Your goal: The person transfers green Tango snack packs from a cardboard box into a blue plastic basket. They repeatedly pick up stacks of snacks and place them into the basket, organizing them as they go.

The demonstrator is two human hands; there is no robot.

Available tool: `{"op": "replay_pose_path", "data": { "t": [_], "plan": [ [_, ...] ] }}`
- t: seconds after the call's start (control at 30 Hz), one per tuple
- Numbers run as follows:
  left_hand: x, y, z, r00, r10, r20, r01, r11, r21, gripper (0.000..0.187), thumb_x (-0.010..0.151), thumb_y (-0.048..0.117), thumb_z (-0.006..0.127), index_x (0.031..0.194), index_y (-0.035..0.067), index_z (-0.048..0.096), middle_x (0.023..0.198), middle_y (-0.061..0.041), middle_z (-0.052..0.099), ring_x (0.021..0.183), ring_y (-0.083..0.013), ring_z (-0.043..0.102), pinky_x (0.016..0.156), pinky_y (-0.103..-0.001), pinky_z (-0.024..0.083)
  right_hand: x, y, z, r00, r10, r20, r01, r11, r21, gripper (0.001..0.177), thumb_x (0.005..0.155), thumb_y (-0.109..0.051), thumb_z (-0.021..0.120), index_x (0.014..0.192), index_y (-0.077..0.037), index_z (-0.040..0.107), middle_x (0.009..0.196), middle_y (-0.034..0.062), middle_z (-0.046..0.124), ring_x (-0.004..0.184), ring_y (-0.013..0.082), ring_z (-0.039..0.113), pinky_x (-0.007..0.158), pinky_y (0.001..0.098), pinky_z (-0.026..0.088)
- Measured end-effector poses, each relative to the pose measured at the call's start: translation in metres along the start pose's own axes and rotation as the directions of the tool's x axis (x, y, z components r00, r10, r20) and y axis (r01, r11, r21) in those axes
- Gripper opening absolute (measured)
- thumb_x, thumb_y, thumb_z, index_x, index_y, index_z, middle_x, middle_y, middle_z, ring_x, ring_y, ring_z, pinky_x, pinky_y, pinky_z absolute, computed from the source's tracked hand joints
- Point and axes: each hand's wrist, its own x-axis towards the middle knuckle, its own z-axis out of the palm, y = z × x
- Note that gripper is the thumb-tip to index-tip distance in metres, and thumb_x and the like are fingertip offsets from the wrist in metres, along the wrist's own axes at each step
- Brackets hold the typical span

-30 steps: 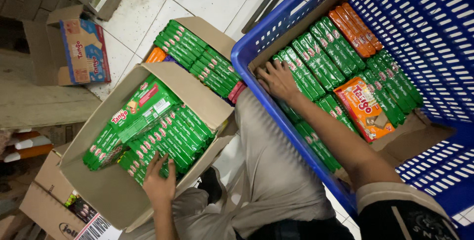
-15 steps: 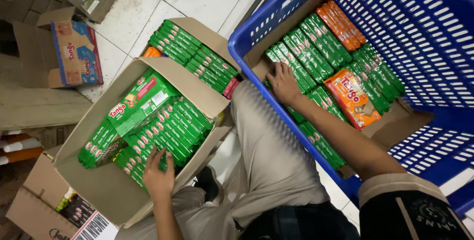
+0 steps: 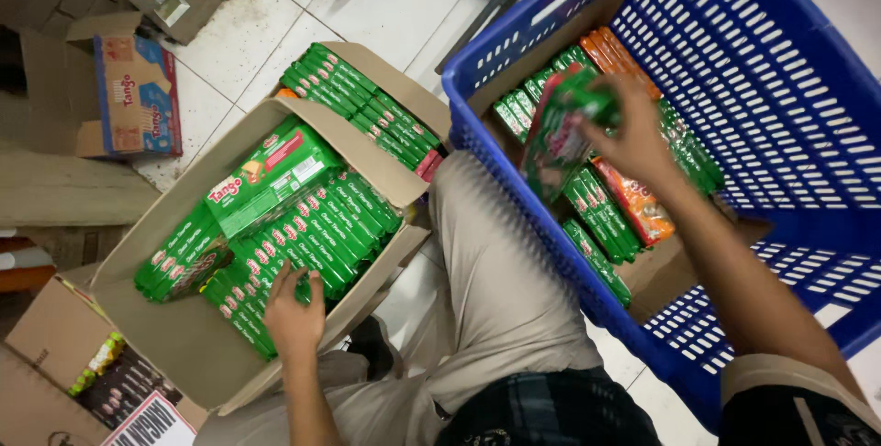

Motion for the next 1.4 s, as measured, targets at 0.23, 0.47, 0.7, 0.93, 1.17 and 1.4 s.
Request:
{"op": "replay_pose_path", "data": {
  "t": [0.23, 0.47, 0.7, 0.93, 1.17, 1.4],
  "plan": [
    [0.002, -0.001, 0.006, 0.997, 0.033, -0.077, -0.043, 0.989, -0.143, 0.028, 0.093, 0.028, 0.066, 0.108, 0.005, 0.073, 0.126, -0.018, 0.066, 0.114, -0.0421, 0.064, 0.099, -0.054, 0.050, 0.004, -0.093, -0.116, 0.971, -0.111, -0.214, 0.176, 0.933, 0.314, 0.048, 0.107, 0.003, 0.067, 0.141, 0.002, 0.032, 0.128, 0.0277, 0.042, 0.118, 0.0463, 0.053, 0.102, 0.0524, 0.047],
    [-0.020, 0.043, -0.024, 0.980, 0.169, -0.104, -0.180, 0.541, -0.821, 0.038, 0.102, 0.027, 0.050, 0.130, 0.002, 0.059, 0.124, -0.021, 0.065, 0.112, -0.0337, 0.064, 0.097, -0.048, 0.049, 0.018, -0.177, -0.023, 0.952, 0.302, 0.050, -0.180, 0.422, 0.889, 0.038, 0.093, 0.002, 0.056, 0.115, -0.025, 0.042, 0.105, -0.0036, 0.056, 0.049, 0.0097, 0.057, 0.045, 0.0202, 0.052],
    [-0.039, 0.051, -0.053, 0.984, 0.163, 0.074, 0.043, 0.186, -0.982, 0.065, 0.104, 0.043, 0.033, 0.153, 0.001, 0.021, 0.143, -0.033, 0.042, 0.107, -0.0410, 0.065, 0.087, -0.048, 0.058, 0.010, -0.278, 0.106, 0.705, 0.449, 0.549, -0.674, 0.180, 0.717, 0.037, 0.084, -0.009, 0.070, 0.106, -0.020, 0.042, 0.105, 0.0061, 0.050, 0.092, 0.0287, 0.061, 0.080, 0.0527, 0.061],
    [-0.002, -0.032, 0.001, 0.986, -0.166, -0.018, 0.103, 0.688, -0.718, 0.050, 0.101, 0.032, 0.055, 0.140, 0.001, 0.050, 0.123, -0.033, 0.057, 0.105, -0.0487, 0.062, 0.089, -0.051, 0.050, 0.002, -0.244, 0.203, 0.595, 0.477, 0.647, -0.793, 0.483, 0.372, 0.062, 0.084, -0.016, 0.077, 0.133, -0.004, 0.040, 0.121, 0.0179, 0.047, 0.109, 0.0274, 0.054, 0.093, 0.0423, 0.050],
    [-0.004, -0.045, 0.008, 0.990, -0.136, -0.043, 0.089, 0.825, -0.559, 0.052, 0.098, 0.032, 0.062, 0.138, -0.001, 0.057, 0.125, -0.022, 0.055, 0.119, -0.0428, 0.058, 0.102, -0.052, 0.045, 0.006, -0.218, 0.241, 0.561, 0.448, 0.696, -0.799, 0.514, 0.313, 0.075, 0.087, -0.018, 0.075, 0.144, 0.004, 0.032, 0.133, 0.0275, 0.040, 0.133, 0.0413, 0.041, 0.109, 0.0560, 0.037],
    [-0.002, -0.054, 0.009, 0.995, -0.093, -0.029, 0.060, 0.822, -0.566, 0.052, 0.095, 0.024, 0.065, 0.135, -0.008, 0.054, 0.121, -0.034, 0.054, 0.113, -0.0539, 0.057, 0.080, -0.051, 0.060, 0.019, -0.276, 0.154, 0.523, 0.347, 0.779, -0.755, 0.612, 0.235, 0.074, 0.090, -0.029, 0.068, 0.147, 0.008, 0.039, 0.150, 0.0405, 0.030, 0.143, 0.0518, 0.028, 0.115, 0.0570, 0.026]
  ]
}}
